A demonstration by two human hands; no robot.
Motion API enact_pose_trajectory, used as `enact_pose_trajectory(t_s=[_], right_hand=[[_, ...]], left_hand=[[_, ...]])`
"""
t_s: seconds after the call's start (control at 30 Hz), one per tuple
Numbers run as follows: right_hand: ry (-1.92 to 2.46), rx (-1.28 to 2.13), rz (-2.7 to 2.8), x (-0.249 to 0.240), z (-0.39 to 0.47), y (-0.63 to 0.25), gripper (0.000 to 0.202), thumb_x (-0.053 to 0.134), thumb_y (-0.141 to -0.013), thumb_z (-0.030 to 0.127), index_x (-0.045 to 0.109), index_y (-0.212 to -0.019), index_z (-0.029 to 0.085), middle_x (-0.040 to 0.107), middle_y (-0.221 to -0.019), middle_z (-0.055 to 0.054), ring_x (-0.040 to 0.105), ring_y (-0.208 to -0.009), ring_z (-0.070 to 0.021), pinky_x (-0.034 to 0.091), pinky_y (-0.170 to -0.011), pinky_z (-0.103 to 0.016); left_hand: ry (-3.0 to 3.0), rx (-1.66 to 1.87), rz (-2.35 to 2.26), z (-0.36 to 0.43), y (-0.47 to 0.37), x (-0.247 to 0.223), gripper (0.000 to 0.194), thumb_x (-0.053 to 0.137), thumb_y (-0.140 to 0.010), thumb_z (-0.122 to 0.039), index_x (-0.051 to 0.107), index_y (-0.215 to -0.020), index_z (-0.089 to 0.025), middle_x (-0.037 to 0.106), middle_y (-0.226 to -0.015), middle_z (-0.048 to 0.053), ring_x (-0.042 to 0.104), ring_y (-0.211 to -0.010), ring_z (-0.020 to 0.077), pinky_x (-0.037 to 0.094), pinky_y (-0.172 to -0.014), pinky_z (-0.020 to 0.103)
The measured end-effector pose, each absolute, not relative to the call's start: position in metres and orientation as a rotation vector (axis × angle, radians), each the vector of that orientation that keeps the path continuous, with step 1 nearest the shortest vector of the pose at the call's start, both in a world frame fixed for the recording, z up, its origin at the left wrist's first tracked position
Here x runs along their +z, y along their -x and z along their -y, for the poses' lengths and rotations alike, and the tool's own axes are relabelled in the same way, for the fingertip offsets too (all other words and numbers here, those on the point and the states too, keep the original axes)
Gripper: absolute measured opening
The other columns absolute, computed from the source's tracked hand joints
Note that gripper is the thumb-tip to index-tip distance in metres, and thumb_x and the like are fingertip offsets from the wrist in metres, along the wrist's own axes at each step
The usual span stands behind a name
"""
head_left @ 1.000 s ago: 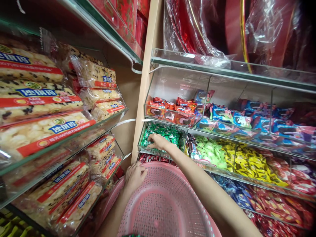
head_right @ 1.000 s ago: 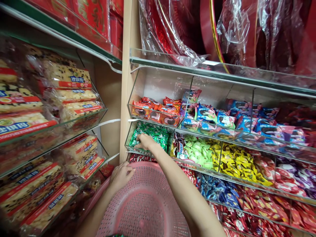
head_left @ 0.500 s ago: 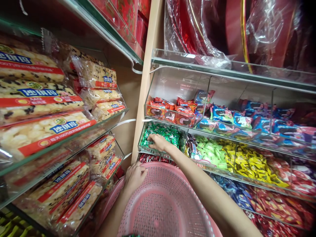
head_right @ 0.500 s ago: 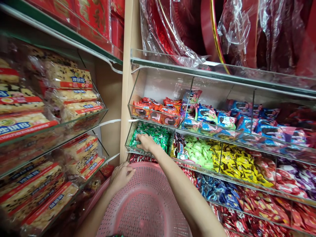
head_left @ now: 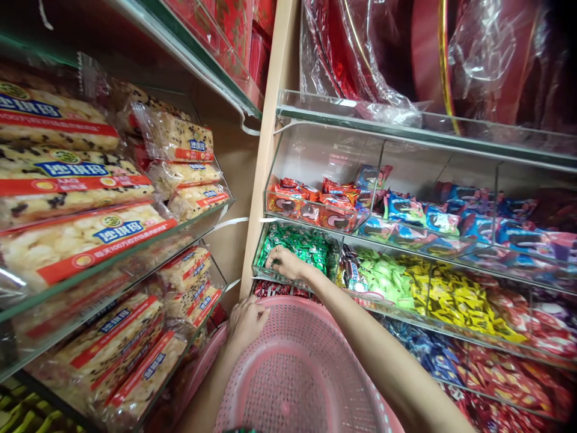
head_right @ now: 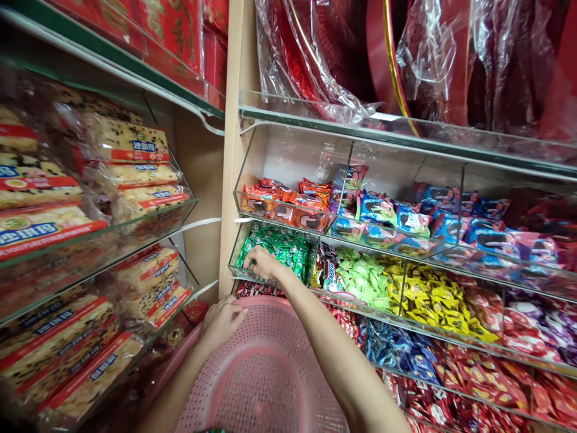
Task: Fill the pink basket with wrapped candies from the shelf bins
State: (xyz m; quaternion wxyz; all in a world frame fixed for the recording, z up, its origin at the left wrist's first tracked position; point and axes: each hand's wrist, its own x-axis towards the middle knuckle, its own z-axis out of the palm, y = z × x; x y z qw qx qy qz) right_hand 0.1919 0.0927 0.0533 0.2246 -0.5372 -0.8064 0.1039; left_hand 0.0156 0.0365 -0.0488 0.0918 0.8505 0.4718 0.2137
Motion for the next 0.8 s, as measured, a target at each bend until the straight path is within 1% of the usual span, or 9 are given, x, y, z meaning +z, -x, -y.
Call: enact_pose_trajectory(t_s=[0.1, 0.2, 0.27, 0.5, 0.67, 0.8], right_hand=[[1.484, 0.302, 2.263, 0.057, -0.094, -0.192, 0.01, 0.06, -0.074, 0.017, 0.07, -0.076, 0.018, 0.059, -0.09, -0.004, 0.052, -0.094, -0.0162, 0.04, -0.083, -0.027], [1.497, 0.312, 2.296, 0.062, -0.096, -0.192, 0.012, 0.063, -0.075, 0.027, 0.07, -0.074, 0.017, 0.061, -0.083, -0.003, 0.054, -0.093, -0.0168, 0.041, -0.081, -0.025], [1.539, 0.305, 2.297, 0.064, -0.096, -0.191, 0.013, 0.065, -0.073, 0.029, 0.07, -0.073, 0.017, 0.062, -0.082, -0.003, 0.054, -0.092, -0.017, 0.041, -0.079, -0.025], [1.614, 0.183, 2.326, 0.064, -0.097, -0.19, 0.011, 0.07, -0.067, 0.02, 0.067, -0.077, 0.017, 0.058, -0.091, -0.003, 0.052, -0.091, -0.0161, 0.039, -0.076, -0.024], [1.56, 0.12, 2.304, 0.064, -0.091, -0.189, 0.021, 0.065, -0.066, 0.012, 0.064, -0.086, 0.018, 0.054, -0.092, -0.002, 0.05, -0.088, -0.0151, 0.038, -0.075, -0.024], [1.523, 0.138, 2.345, 0.062, -0.09, -0.188, 0.016, 0.059, -0.07, 0.008, 0.066, -0.078, 0.019, 0.055, -0.096, -0.003, 0.05, -0.091, -0.0156, 0.038, -0.076, -0.024]], left_hand=[[-2.504, 0.603, -1.415, -0.035, -0.016, -0.046, 0.035, 0.041, -0.088, -0.038, 0.069, -0.075, -0.021, 0.06, -0.09, 0.004, 0.055, -0.087, 0.0152, 0.035, -0.071, 0.026], [-2.496, 0.59, -1.408, -0.034, -0.016, -0.044, 0.036, 0.04, -0.088, -0.039, 0.069, -0.076, -0.021, 0.06, -0.091, 0.004, 0.055, -0.087, 0.0155, 0.035, -0.072, 0.026], [-2.494, 0.594, -1.403, -0.034, -0.015, -0.043, 0.036, 0.041, -0.088, -0.039, 0.069, -0.076, -0.021, 0.06, -0.092, 0.004, 0.055, -0.087, 0.0155, 0.035, -0.072, 0.026], [-2.492, 0.609, -1.383, -0.035, -0.015, -0.044, 0.037, 0.04, -0.089, -0.039, 0.069, -0.073, -0.021, 0.059, -0.09, 0.003, 0.055, -0.085, 0.014, 0.035, -0.072, 0.025], [-2.492, 0.61, -1.385, -0.035, -0.015, -0.045, 0.036, 0.04, -0.089, -0.039, 0.069, -0.075, -0.021, 0.059, -0.09, 0.004, 0.055, -0.084, 0.0139, 0.035, -0.072, 0.025], [-2.488, 0.603, -1.388, -0.034, -0.015, -0.043, 0.036, 0.04, -0.089, -0.038, 0.069, -0.075, -0.02, 0.06, -0.09, 0.004, 0.055, -0.085, 0.0144, 0.035, -0.072, 0.025]])
